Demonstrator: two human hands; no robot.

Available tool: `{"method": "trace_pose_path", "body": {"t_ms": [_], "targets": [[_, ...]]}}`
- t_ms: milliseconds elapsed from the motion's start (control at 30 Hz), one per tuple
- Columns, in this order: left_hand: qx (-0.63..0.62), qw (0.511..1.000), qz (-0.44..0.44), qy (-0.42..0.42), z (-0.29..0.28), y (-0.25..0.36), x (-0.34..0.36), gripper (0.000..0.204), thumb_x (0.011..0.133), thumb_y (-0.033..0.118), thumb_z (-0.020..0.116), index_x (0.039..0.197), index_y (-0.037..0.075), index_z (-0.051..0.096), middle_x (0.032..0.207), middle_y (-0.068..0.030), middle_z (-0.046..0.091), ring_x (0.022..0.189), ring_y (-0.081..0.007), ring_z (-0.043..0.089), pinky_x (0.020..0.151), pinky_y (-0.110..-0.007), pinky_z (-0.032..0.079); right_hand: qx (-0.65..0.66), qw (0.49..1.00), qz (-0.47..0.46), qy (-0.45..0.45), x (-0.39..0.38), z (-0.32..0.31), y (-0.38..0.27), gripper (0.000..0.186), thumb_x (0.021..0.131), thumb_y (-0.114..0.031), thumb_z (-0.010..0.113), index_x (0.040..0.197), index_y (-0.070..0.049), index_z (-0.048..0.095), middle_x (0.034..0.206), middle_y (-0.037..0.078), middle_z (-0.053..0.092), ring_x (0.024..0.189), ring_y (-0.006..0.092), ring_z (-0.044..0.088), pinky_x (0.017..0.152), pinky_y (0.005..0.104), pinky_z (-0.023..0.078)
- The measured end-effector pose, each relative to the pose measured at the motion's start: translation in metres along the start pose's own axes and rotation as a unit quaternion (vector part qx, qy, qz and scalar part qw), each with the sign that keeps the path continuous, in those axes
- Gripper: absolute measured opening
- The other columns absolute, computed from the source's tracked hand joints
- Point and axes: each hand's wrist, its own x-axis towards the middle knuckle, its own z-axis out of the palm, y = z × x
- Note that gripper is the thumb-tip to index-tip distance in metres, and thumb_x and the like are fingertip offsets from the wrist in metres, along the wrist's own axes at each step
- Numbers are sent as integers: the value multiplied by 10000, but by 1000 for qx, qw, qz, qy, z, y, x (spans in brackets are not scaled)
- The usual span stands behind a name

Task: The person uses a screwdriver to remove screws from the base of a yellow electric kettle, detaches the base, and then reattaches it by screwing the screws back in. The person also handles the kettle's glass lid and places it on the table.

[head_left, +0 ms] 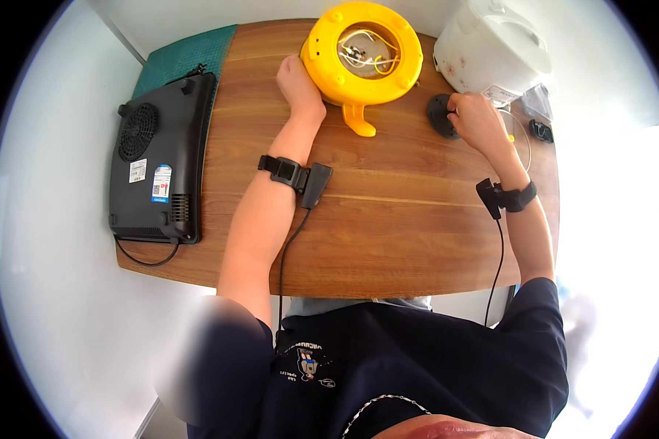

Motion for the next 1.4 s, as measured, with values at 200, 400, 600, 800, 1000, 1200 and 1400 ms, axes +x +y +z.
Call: {"method": "trace_pose_path", "body": {"t_ms": [200, 400, 600, 800, 1000, 1200, 1400], "targets": [[-26, 999, -31, 10, 11, -10, -23, 204, 989, 148, 440, 862, 46, 562, 822, 3, 552, 737, -111, 500, 675, -298, 438, -22, 999, -25, -17, -3, -2, 16, 196, 858, -127, 694, 1026, -34, 730, 927, 216, 709, 929, 416, 686, 823, 475, 554], [-35, 999, -30, -20, 10, -7, -23, 203, 994, 151, 451, 893, 38, 585, 831, -5, 571, 739, -112, 517, 694, -294, 454, 82, 994, -24, 63, -13, -24, -13, 248, 892, -154, 686, 1111, -39, 710, 926, 182, 736, 892, 411, 691, 818, 460, 551], [-47, 998, -46, -20, 7, -5, -22, 197, 999, 151, 448, 919, 40, 590, 861, -10, 585, 765, -108, 539, 707, -289, 463, 271, 960, 25, 69, -6, -44, -48, 250, 939, -173, 668, 1149, -44, 710, 882, 112, 742, 714, 261, 688, 686, 370, 551], [-47, 997, -50, -30, 9, -6, -22, 202, 1002, 152, 446, 947, 38, 604, 885, -14, 598, 788, -113, 554, 735, -290, 474, 525, 839, 75, 124, 17, -40, -41, 224, 981, -202, 670, 1109, -26, 721, 696, 10, 614, 563, 78, 556, 514, 240, 461], [-34, 995, -55, -80, 5, -14, -18, 218, 1004, 162, 463, 949, 38, 634, 885, -15, 619, 787, -115, 569, 727, -283, 476, 634, 728, -24, 261, 17, -80, -55, 217, 997, -152, 643, 1122, 22, 675, 719, 28, 590, 572, 83, 532, 502, 230, 430], [-7, 994, -63, -93, 8, -10, -17, 211, 1008, 156, 477, 872, 60, 606, 818, 8, 614, 725, -99, 567, 686, -278, 474, 619, 634, -181, 426, 9, -111, -74, 191, 1022, -106, 490, 1026, 44, 608, 764, 69, 564, 645, 183, 555, 535, 320, 476], [6, 984, -83, -159, 19, -8, -26, 201, 1016, 185, 539, 872, 66, 612, 819, 1, 637, 710, -102, 599, 657, -276, 496, 618, 548, -414, 383, 13, -124, -61, 262, 1001, -212, 507, 939, 10, 631, 819, 72, 629, 678, 204, 605, 604, 325, 543]]}}
